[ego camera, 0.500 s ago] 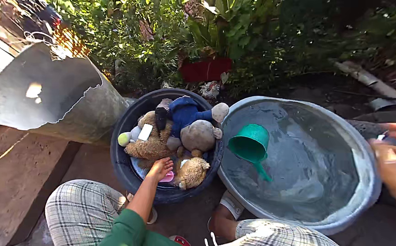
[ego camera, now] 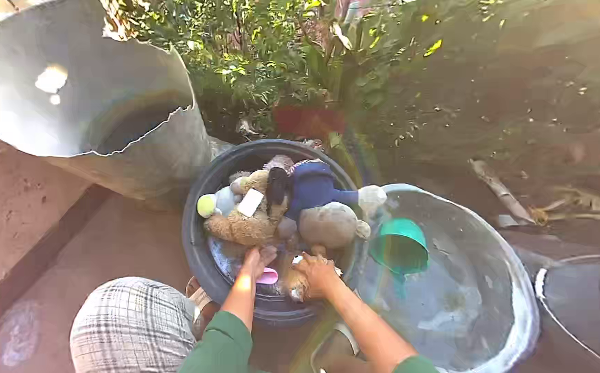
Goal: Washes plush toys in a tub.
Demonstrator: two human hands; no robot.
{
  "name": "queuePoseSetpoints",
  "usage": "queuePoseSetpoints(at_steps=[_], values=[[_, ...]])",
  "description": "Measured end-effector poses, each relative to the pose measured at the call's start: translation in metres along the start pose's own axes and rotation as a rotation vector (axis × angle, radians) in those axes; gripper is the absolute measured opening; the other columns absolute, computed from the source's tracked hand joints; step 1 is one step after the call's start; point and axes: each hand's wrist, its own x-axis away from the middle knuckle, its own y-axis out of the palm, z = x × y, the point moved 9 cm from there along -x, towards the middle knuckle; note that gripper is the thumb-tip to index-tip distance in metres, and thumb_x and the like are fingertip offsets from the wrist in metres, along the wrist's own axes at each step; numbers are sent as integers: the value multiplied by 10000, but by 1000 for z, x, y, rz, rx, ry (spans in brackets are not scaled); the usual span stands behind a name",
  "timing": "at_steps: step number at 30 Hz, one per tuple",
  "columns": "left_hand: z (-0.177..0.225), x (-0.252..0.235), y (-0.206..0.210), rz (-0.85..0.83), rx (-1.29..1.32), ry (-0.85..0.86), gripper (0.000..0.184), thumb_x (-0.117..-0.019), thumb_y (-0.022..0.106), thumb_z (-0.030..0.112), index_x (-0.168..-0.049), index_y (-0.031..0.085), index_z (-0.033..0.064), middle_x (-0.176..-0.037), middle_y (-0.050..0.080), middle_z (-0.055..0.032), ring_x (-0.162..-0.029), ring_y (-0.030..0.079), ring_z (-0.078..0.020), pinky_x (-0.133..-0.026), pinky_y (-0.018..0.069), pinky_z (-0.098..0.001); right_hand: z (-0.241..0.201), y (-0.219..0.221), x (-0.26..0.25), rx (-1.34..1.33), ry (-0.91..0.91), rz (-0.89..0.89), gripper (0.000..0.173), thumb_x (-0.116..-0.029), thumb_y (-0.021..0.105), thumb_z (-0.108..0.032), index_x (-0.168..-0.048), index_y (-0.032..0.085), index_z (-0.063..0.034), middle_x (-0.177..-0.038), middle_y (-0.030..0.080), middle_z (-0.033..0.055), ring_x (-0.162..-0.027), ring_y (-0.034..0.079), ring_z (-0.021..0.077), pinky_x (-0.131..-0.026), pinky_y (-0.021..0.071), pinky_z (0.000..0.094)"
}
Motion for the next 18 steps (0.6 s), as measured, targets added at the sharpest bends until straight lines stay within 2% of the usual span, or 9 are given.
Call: queuePoseSetpoints(at_steps=[1,3,5,6,8,10,11,14,18], values=[[-2,12,14,-136,-87,-42,392,-1131,295,200,-1324,498,-75,-1100,677,-196,-901,690,-239,-827,572,-389,-1,2,-12,12,30,5,945,-727,890,-317,-1550,425,-337,-1664,235,207,-1477,210,562,-1023,291,819],[3,41,48,-373,-451,-42,294,-1092,430,128,-1267,557,-71,-1045,687,-162,-863,690,-208,-810,582,-369,-4,10,-32,20,64,15,905,-748,871,-257,-1545,446,-206,-1648,265,225,-1481,213,554,-1047,278,810],[30,74,88,-520,-901,122,308,-1092,470,152,-1252,609,-72,-1072,693,-185,-893,699,-221,-843,585,-379,-5,13,-42,48,78,29,910,-771,847,-291,-1549,416,-99,-1640,275,233,-1484,226,536,-1074,272,783],[54,90,105,-527,-1087,273,320,-1085,470,163,-1240,639,-61,-1097,704,-205,-950,710,-257,-894,580,-421,-7,10,-40,56,64,25,904,-791,814,-327,-1562,396,-108,-1639,275,244,-1488,232,528,-1088,265,771],[107,116,119,-367,-1288,525,331,-1071,498,209,-1266,673,7,-1206,697,-216,-1144,672,-343,-1019,514,-544,-11,-7,-23,-34,48,67,793,-788,786,-357,-1508,488,-208,-1563,410,247,-1434,356,508,-1077,326,739],[156,124,113,-120,-1354,766,308,-1028,573,226,-1271,685,73,-1286,661,-200,-1238,612,-391,-1019,496,-612,-3,-24,-4,-163,87,98,714,-853,719,-410,-1501,503,-204,-1522,450,267,-1394,433,481,-1080,367,688],[175,122,107,-30,-1363,860,330,-1001,623,211,-1294,674,68,-1351,613,-226,-1291,555,-435,-1032,463,-644,5,-30,4,-252,107,141,685,-874,696,-408,-1497,513,-192,-1501,476,258,-1374,462,464,-1078,375,675],[199,93,84,84,-1388,882,480,-931,727,186,-1384,616,72,-1490,503,-245,-1376,451,-489,-1046,414,-693,28,-46,30,-477,113,329,570,-891,656,-367,-1423,600,-169,-1389,587,209,-1293,544,421,-1024,415,674],[185,57,70,53,-1395,841,577,-936,720,141,-1477,527,83,-1500,509,-228,-1374,468,-481,-1042,420,-695,33,-80,88,-723,46,575,482,-872,625,-222,-1309,656,-20,-1265,654,222,-1217,602,360,-1032,439,601]])
